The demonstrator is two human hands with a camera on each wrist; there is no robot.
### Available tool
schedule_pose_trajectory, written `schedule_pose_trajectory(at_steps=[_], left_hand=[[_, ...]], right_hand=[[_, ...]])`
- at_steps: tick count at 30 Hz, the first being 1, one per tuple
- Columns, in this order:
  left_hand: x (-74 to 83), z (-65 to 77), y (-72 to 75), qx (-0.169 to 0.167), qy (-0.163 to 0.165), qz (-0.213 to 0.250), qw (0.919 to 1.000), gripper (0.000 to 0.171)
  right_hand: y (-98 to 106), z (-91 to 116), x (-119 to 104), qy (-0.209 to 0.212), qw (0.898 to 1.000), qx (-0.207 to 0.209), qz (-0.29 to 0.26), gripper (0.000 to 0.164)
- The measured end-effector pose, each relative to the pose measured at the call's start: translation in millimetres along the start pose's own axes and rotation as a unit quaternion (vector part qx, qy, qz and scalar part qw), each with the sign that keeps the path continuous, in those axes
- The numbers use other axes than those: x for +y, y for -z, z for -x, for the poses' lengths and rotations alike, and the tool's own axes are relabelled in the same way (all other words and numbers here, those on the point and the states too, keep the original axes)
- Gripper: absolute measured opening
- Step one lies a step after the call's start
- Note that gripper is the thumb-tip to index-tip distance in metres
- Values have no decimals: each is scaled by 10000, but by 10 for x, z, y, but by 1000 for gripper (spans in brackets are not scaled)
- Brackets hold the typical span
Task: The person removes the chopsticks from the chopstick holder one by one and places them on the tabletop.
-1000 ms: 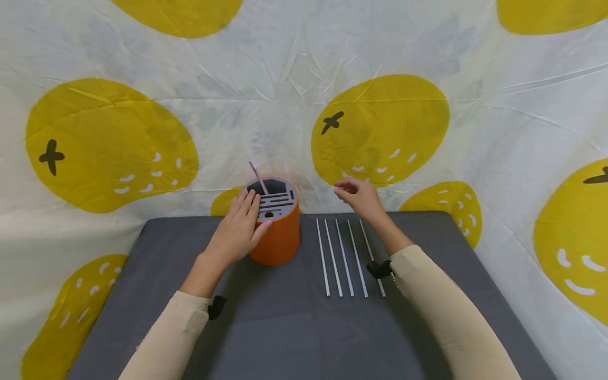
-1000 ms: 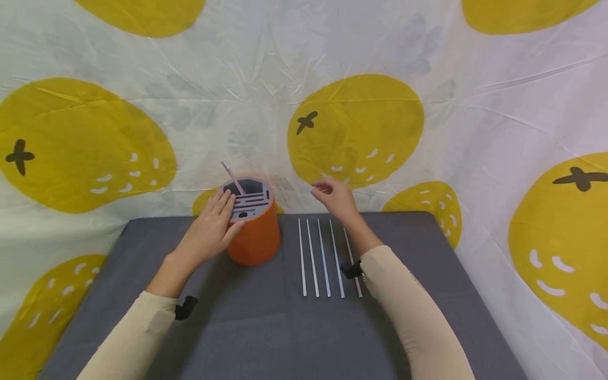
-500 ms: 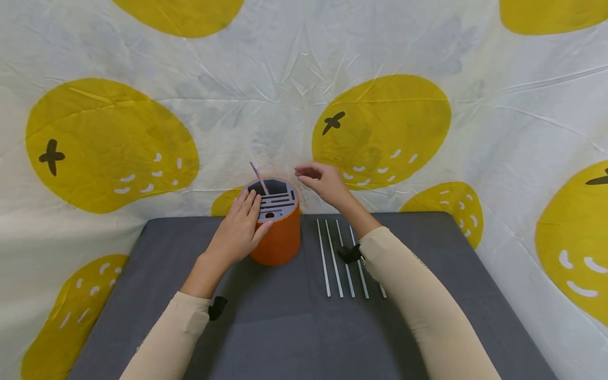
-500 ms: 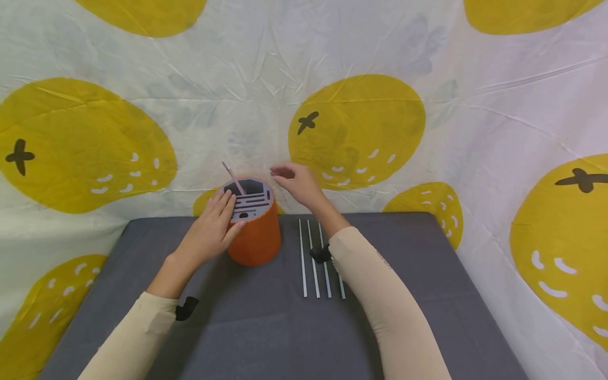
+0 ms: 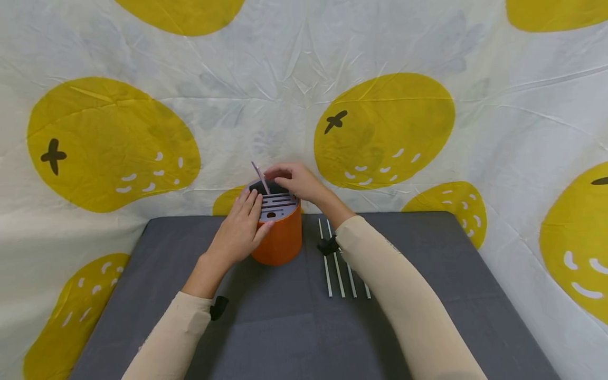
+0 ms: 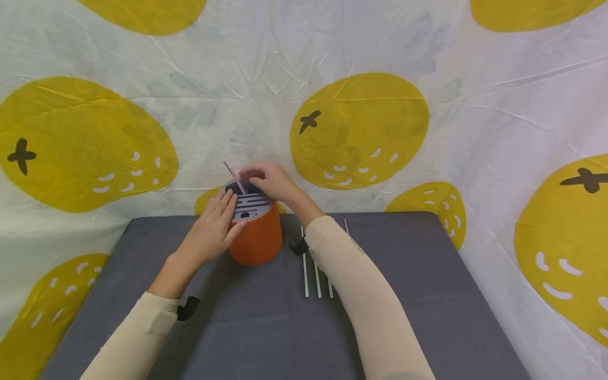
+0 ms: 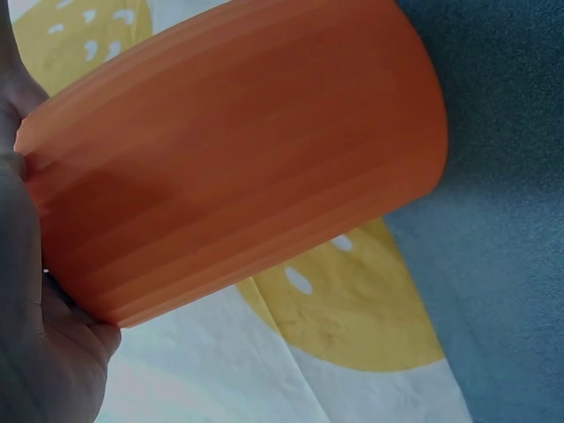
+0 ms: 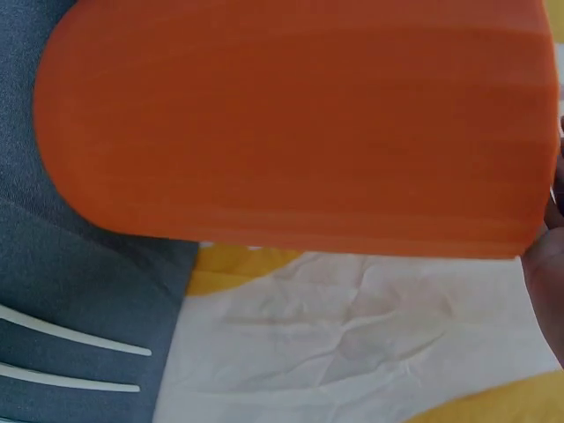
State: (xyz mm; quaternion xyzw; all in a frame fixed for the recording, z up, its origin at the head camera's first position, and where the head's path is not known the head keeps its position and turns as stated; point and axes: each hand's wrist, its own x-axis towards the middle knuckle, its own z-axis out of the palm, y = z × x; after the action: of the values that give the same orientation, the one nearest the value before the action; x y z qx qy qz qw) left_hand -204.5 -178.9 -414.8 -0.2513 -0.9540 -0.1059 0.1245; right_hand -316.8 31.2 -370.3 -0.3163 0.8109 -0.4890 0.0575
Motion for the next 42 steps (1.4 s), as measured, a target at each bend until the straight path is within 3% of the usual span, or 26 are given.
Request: schedule_pose_trajectory(at_steps=[4, 11, 31, 42], left_hand=[[-3, 2, 3, 29, -27, -13, 10000, 74], [4, -3, 18, -6, -56, -48, 10000, 74], [9, 1, 20, 80, -170, -67, 9998, 74], [13, -6, 20, 100, -149, -34, 9998, 74]], right_hand=[[-56, -61, -21, -19, 9996, -135, 249, 33], [-128, -88, -104, 6, 9996, -292, -23, 30], [-179, -63, -109, -224, 9996, 136, 68, 22], [-143, -66, -90, -175, 9997, -34, 191, 23]])
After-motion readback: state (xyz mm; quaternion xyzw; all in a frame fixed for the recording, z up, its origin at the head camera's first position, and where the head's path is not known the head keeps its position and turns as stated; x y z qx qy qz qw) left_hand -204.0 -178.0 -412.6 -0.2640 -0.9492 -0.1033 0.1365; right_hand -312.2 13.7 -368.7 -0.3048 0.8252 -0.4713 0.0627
